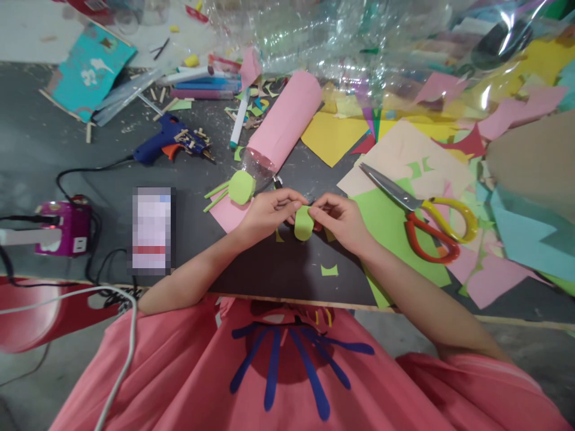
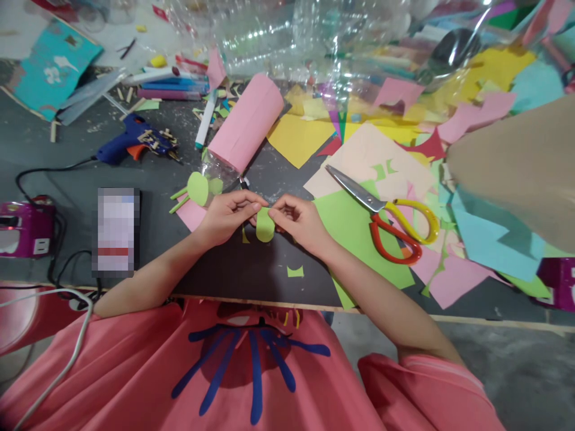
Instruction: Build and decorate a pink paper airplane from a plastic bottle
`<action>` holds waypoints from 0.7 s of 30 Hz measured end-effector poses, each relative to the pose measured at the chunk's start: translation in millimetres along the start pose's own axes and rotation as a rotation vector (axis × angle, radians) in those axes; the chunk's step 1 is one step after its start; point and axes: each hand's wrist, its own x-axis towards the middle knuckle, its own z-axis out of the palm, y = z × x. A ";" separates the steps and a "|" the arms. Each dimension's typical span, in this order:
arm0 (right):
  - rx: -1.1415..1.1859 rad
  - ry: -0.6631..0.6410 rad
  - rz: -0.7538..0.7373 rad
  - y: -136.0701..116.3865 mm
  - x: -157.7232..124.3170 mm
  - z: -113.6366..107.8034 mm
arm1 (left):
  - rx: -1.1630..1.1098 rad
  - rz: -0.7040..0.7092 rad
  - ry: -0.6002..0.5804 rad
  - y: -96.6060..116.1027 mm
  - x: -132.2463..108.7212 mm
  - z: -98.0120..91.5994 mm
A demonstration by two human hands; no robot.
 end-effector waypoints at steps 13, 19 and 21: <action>-0.039 -0.024 -0.038 2.9 -0.3 -1.7 | 0.060 -0.031 0.000 5.8 -2.0 2.9; -0.075 -0.049 -0.035 3.4 -0.5 -1.9 | 0.256 0.049 0.005 8.5 -3.0 3.9; -0.105 -0.054 -0.042 4.6 -0.6 -1.6 | 0.325 0.064 0.017 8.4 -3.5 3.9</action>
